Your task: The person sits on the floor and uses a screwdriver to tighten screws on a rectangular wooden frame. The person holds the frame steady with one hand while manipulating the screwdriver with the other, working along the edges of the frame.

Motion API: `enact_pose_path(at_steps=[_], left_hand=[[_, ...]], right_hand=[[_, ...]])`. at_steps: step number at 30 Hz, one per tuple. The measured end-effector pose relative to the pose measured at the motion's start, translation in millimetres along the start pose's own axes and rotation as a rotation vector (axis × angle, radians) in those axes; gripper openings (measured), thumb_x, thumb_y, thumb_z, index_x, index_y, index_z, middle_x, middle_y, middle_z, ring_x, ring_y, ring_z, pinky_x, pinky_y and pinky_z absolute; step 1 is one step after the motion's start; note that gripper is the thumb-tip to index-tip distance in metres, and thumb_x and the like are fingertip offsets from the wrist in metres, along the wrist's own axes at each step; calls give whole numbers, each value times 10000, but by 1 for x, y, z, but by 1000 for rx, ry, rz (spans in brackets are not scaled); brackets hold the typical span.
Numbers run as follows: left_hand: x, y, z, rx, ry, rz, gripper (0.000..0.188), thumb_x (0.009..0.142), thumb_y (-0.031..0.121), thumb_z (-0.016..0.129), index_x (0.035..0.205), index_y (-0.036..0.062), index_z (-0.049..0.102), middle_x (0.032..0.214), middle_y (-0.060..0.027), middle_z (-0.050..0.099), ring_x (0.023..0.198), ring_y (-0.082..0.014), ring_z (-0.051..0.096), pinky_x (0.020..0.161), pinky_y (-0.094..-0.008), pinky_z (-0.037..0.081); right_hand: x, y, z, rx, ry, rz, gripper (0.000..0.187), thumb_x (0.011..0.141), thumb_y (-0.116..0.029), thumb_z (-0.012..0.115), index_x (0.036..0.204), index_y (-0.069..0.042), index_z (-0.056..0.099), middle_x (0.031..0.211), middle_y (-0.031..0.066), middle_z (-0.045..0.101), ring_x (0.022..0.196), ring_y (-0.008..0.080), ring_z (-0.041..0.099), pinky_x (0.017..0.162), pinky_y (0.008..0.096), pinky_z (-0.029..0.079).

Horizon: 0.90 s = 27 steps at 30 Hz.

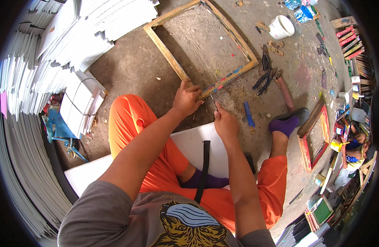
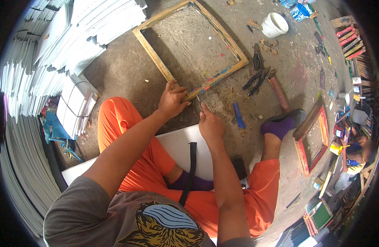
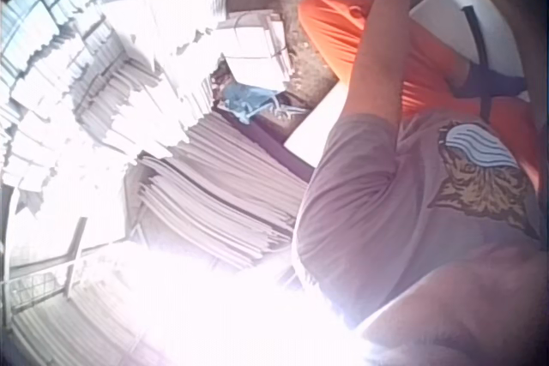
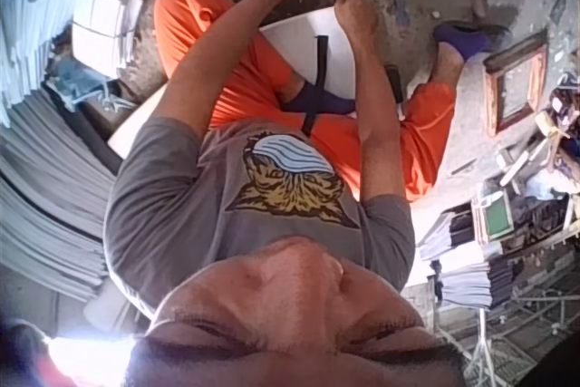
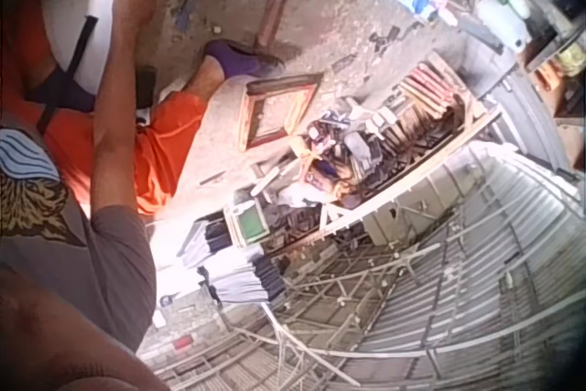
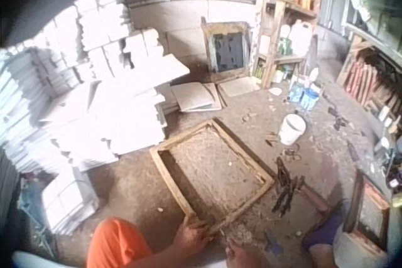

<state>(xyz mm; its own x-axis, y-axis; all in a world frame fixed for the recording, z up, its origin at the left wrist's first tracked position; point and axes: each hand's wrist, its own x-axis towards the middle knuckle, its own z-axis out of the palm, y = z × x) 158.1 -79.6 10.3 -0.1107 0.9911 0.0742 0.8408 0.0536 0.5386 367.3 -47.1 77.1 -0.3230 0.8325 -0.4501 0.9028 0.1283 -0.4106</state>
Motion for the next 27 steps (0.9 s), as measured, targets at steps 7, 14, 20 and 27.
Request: enact_pose_path(at_steps=[7, 14, 20, 27], left_hand=[[0, 1, 0, -3, 22, 15, 437, 693, 257, 938, 1079, 90, 819, 1238, -45, 748, 1374, -426, 481, 1145, -476, 473], [2, 3, 1, 20, 11, 33, 417, 694, 235, 932, 1068, 90, 820, 1219, -38, 755, 1374, -432, 478, 1159, -486, 453], [1, 0, 1, 68, 30, 48, 372, 711, 222, 914, 1046, 91, 819, 1206, -25, 748, 1378, -418, 472, 1178, -458, 430], [1, 0, 4, 29, -3, 15, 434, 717, 242, 926, 1111, 94, 818, 1238, -62, 752, 1400, -435, 461, 1202, -504, 403]], right_hand=[[-4, -37, -29, -195, -153, 82, 484, 1042, -261, 564, 1521, -196, 580, 1037, 203, 773, 982, 427, 743, 854, 549, 587], [6, -48, -11, -160, -155, 152, 529, 1012, -191, 567, 1539, -152, 553, 1125, 219, 754, 1020, 419, 744, 865, 548, 597], [10, -30, -17, -45, -126, 49, 451, 1011, -180, 571, 1450, -111, 647, 1133, 249, 753, 1012, 439, 737, 871, 518, 601], [23, 4, -5, 621, -276, 281, 450, 1051, -290, 611, 1501, -267, 608, 828, 121, 701, 695, 287, 692, 592, 439, 542]])
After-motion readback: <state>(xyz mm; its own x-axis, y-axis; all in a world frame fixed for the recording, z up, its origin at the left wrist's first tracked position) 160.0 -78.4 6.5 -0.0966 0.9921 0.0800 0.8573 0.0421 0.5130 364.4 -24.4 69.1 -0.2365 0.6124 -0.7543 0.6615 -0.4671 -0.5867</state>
